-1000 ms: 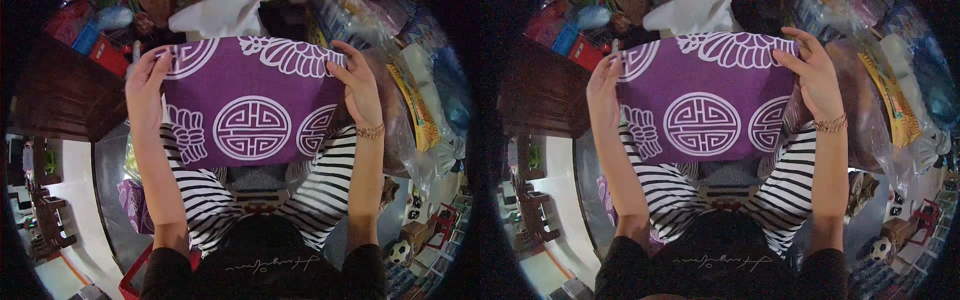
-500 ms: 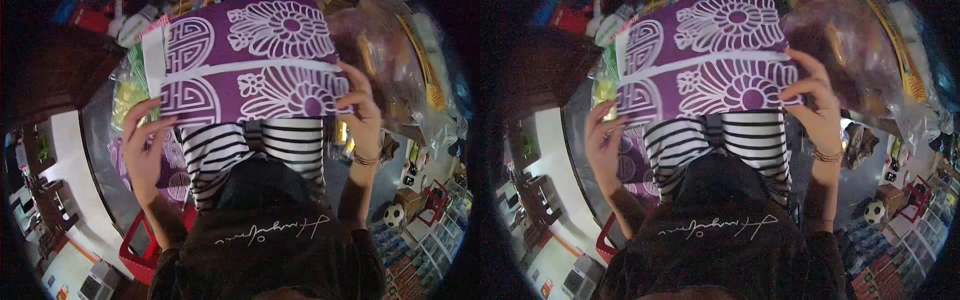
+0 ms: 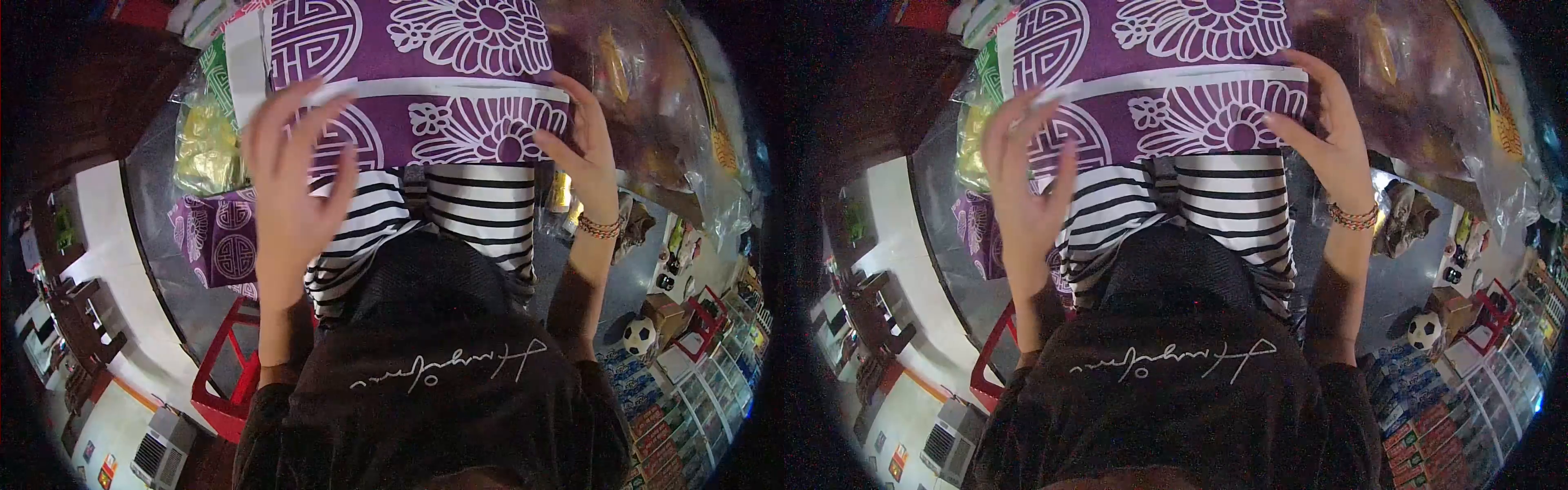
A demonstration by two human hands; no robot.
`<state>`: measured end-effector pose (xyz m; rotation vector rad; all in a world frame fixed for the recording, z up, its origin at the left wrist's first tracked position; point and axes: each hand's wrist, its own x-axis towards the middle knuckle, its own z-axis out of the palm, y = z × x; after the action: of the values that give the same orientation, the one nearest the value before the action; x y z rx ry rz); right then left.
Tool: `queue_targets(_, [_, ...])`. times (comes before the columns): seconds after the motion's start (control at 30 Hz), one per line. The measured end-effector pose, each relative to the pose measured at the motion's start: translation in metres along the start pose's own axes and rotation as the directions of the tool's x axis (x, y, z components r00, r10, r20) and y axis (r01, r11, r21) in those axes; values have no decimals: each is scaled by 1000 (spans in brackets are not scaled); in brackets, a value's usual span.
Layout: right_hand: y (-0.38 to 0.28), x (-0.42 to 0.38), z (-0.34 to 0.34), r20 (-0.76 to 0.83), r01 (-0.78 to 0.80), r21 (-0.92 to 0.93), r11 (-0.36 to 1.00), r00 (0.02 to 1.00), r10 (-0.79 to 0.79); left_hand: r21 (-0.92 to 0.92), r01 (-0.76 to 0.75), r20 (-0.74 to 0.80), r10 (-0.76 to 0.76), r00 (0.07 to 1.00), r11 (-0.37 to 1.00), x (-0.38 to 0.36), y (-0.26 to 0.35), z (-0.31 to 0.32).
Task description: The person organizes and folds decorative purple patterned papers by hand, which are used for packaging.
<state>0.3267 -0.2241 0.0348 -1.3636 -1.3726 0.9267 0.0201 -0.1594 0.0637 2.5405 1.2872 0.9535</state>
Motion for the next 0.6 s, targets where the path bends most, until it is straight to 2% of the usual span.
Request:
queue_targets(0.07, [-3,3,2,-8,2,15,1000,1000,-2,-110,-101,101,112,989,989,2,17,12])
queue_targets(0.17, [-4,2,-1,7,-128,146,981,992,129,-189,-140,136,167,977,972,18,30,26])
queue_targets(0.27, [-10,-2,2,-13,-153,142,978,988,156,-187,-74,189,110,976,980,37,45,48])
queue_targets(0.33, [-5,-3,7,-42,-101,116,988,993,107,-176,-122,161,151,975,977,43,52,63])
queue_targets(0.4, [1,-7,11,-86,-76,142,987,992,89,-103,-115,255,139,957,988,51,61,69])
queue_targets(0.43, [9,-3,12,-100,122,1,993,988,-121,-124,-92,272,123,954,988,52,63,73])
queue_targets(0.47, [10,-9,12,-124,112,0,994,986,-112,-136,-109,285,144,948,985,52,62,75])
queue_targets(0.57, [13,-24,21,-239,13,366,931,968,80,-212,-55,345,128,930,976,54,58,80])
queue_targets(0.6, [20,-29,23,-260,9,370,929,961,94,-221,-67,362,146,921,973,56,58,81])
